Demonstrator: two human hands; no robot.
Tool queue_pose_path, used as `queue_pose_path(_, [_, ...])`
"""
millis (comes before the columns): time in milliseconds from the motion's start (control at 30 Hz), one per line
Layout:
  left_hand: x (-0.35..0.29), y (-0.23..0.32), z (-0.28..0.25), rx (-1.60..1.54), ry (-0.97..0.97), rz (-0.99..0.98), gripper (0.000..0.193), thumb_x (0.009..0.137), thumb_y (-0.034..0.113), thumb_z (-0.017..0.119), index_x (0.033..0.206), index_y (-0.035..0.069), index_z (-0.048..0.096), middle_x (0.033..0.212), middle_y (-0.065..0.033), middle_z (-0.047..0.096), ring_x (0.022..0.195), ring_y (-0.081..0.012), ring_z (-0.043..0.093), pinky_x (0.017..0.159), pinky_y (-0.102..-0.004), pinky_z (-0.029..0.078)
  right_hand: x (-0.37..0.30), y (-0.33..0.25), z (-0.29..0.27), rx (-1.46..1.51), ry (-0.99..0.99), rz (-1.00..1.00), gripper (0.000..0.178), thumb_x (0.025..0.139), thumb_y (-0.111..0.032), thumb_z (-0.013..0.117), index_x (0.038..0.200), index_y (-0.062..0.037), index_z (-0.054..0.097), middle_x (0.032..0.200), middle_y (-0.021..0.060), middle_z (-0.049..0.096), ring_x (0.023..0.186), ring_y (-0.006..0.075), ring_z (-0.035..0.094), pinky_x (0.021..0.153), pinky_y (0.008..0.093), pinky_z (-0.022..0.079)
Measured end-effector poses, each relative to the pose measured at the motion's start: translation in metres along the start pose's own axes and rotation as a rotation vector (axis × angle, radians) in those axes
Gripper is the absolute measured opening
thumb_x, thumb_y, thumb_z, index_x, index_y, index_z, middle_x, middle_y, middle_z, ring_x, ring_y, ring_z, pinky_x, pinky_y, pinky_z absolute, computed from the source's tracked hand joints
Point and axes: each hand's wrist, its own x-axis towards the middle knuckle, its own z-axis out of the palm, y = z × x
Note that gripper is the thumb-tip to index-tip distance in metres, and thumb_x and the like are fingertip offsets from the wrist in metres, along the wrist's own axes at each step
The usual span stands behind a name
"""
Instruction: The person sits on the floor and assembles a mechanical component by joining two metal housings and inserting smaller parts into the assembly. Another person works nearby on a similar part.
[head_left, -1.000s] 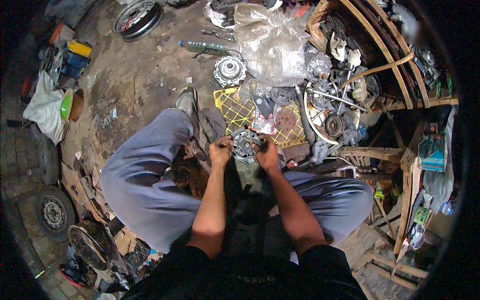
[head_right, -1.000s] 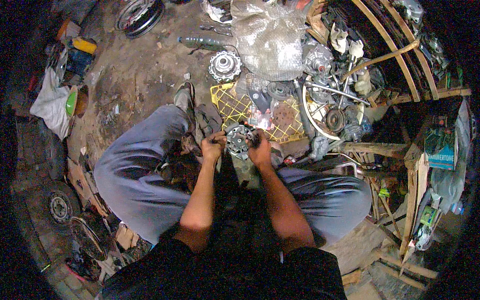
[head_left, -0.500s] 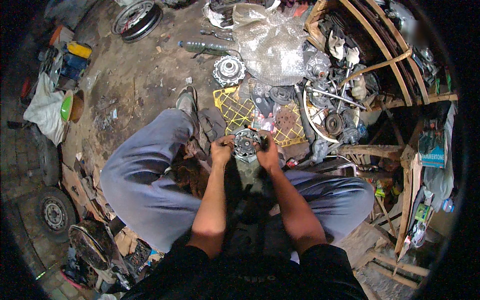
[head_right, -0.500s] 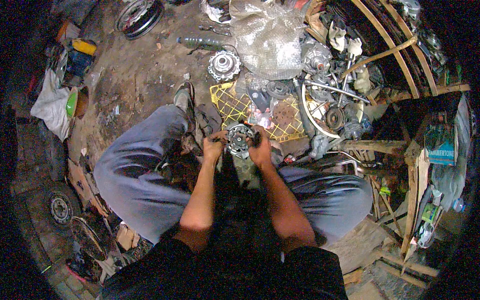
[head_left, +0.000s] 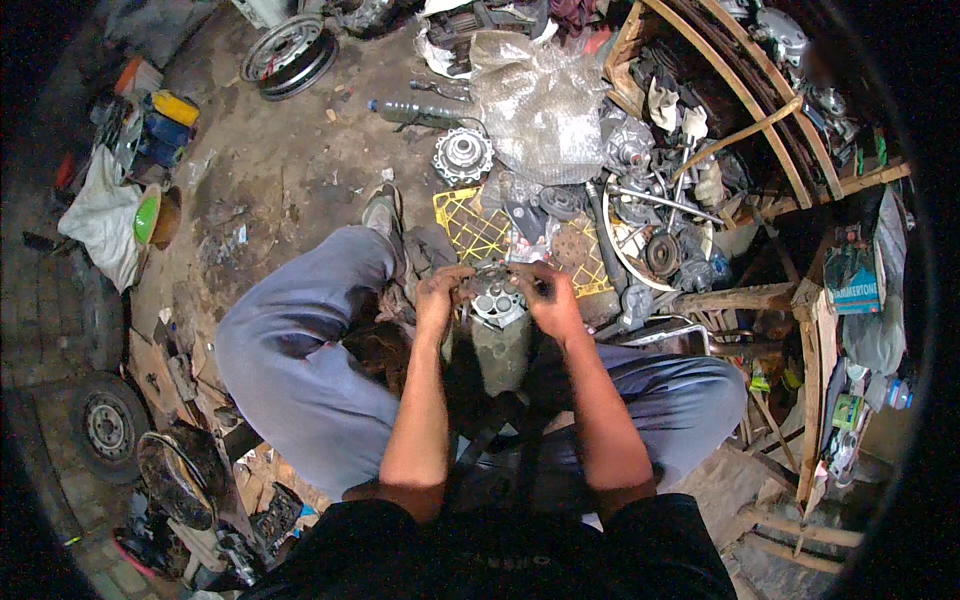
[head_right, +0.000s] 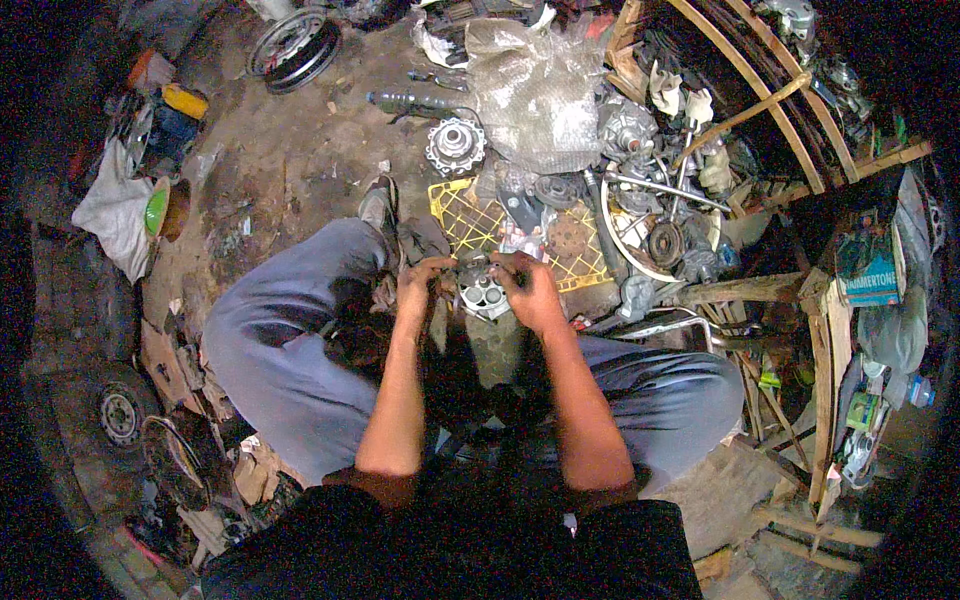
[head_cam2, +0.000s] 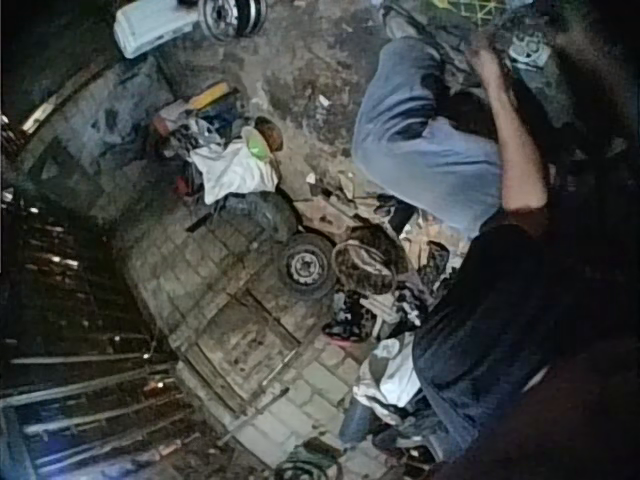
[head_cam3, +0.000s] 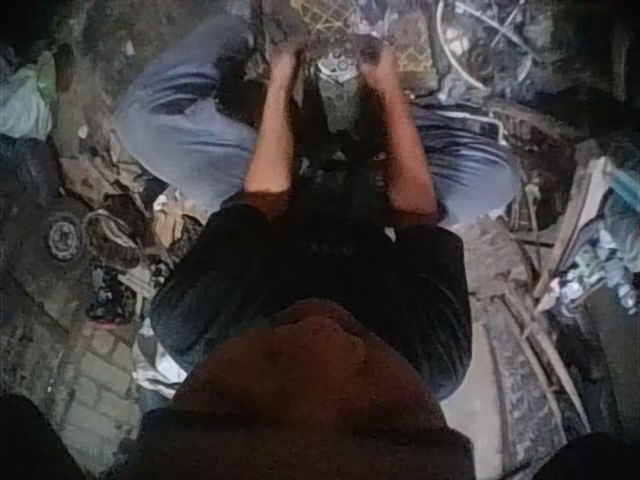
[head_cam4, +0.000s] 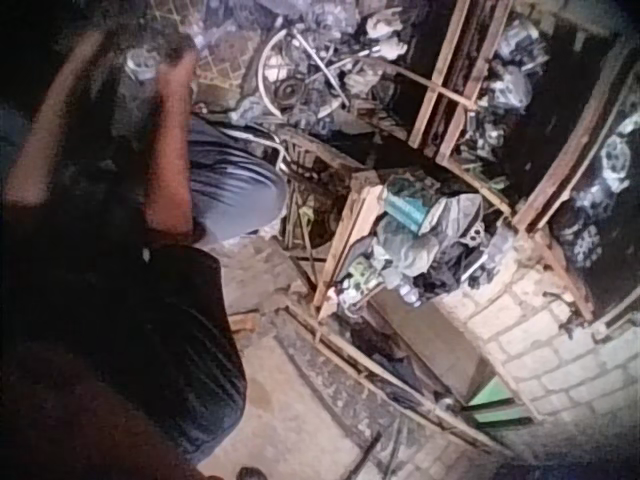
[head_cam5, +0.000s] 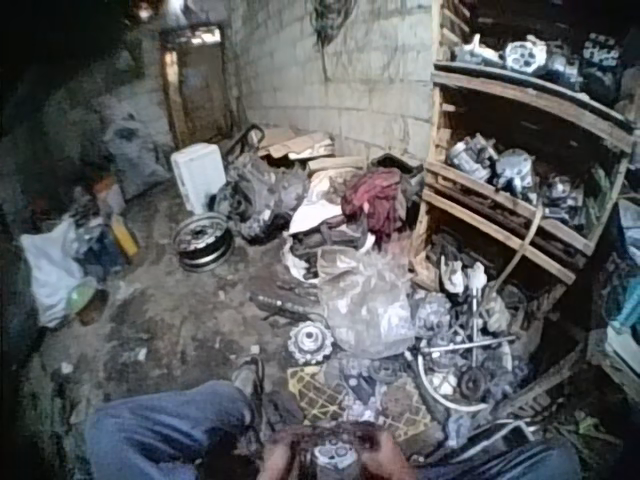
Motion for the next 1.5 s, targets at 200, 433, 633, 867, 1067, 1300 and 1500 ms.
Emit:
queue_pose_path(200, [-0.006, 0.02, -0.001, 0.413, -0.124, -0.012, 0.024, 0.092, 0.018, 0.063, 0.094, -0.006, 0.067, 0.072, -0.0063, 0.066, 0.061, -0.0156, 0.061, 0.059, -0.0275, 0.047, 0.011, 0.017, -0.005, -0.076, 0.037, 0.15, 0.022, 0.087, -0.021, 0.071, 0.087, 0.0004, 0.07, 0.079, 0.0131, 0.07, 0.071, 0.0175, 0.063, 0.07, 0.0338, 0.048])
queue_pose_path(433, [-0.002, -0.044, -0.011, 0.215, -0.018, -0.274, 0.012, 0.087, 0.0, 0.068, 0.093, -0.009, 0.064, 0.08, -0.0146, 0.069, 0.063, -0.0211, 0.066, 0.055, -0.0337, 0.057, 0.004, 0.068, 0.018, -0.117, 0.135, 0.195, 0.022, 0.085, -0.02, 0.072, 0.086, 0.0014, 0.068, 0.074, 0.0107, 0.067, 0.068, 0.0161, 0.056, 0.067, 0.0333, 0.046])
queue_pose_path(633, [0.001, -0.05, -0.021, 0.198, -0.038, -0.451, 0.015, 0.086, -0.003, 0.067, 0.096, -0.011, 0.059, 0.087, -0.0211, 0.069, 0.07, -0.0272, 0.07, 0.063, -0.0377, 0.063, 0.004, 0.056, 0.025, -0.22, 0.096, 0.212, 0.021, 0.086, -0.015, 0.068, 0.1, 0.0001, 0.066, 0.082, 0.0184, 0.067, 0.074, 0.0263, 0.062, 0.071, 0.0368, 0.048])
queue_pose_path(867, [0.004, -0.053, -0.029, 0.174, -0.077, -0.438, 0.016, 0.085, -0.002, 0.068, 0.096, -0.009, 0.059, 0.09, -0.0227, 0.069, 0.077, -0.0317, 0.071, 0.068, -0.0401, 0.063, 0.011, 0.058, 0.028, -0.201, 0.082, 0.165, 0.018, 0.084, -0.011, 0.069, 0.099, -0.0024, 0.068, 0.087, 0.0176, 0.07, 0.082, 0.029, 0.068, 0.074, 0.0372, 0.051])
queue_pose_path(1067, [0.004, -0.05, -0.022, 0.161, -0.064, -0.453, 0.01, 0.086, -0.006, 0.064, 0.093, -0.01, 0.059, 0.089, -0.0235, 0.068, 0.075, -0.0324, 0.071, 0.067, -0.0407, 0.063, 0.016, 0.052, 0.028, -0.214, 0.115, 0.279, 0.018, 0.081, -0.01, 0.072, 0.096, -0.0021, 0.069, 0.084, 0.0155, 0.071, 0.081, 0.026, 0.07, 0.073, 0.0365, 0.052])
queue_pose_path(1300, [0.012, -0.082, -0.03, 0.017, -0.024, -0.507, 0.009, 0.086, -0.007, 0.062, 0.092, -0.012, 0.059, 0.087, -0.0247, 0.068, 0.072, -0.0325, 0.071, 0.063, -0.0401, 0.063, 0.015, 0.065, 0.034, -0.171, 0.164, 0.306, 0.02, 0.079, -0.013, 0.076, 0.093, -0.0029, 0.066, 0.081, 0.0149, 0.07, 0.074, 0.0266, 0.067, 0.07, 0.0384, 0.051])
queue_pose_path(1500, [0.0, -0.099, -0.012, 0.048, 0.0, -0.541, 0.025, 0.09, 0.004, 0.063, 0.104, -0.015, 0.057, 0.097, -0.0288, 0.068, 0.08, -0.0336, 0.071, 0.069, -0.0386, 0.063, 0.021, 0.068, 0.039, -0.299, 0.211, 0.2, 0.025, 0.078, -0.018, 0.079, 0.095, -0.0037, 0.066, 0.074, 0.0133, 0.066, 0.068, 0.0246, 0.063, 0.066, 0.0355, 0.049])
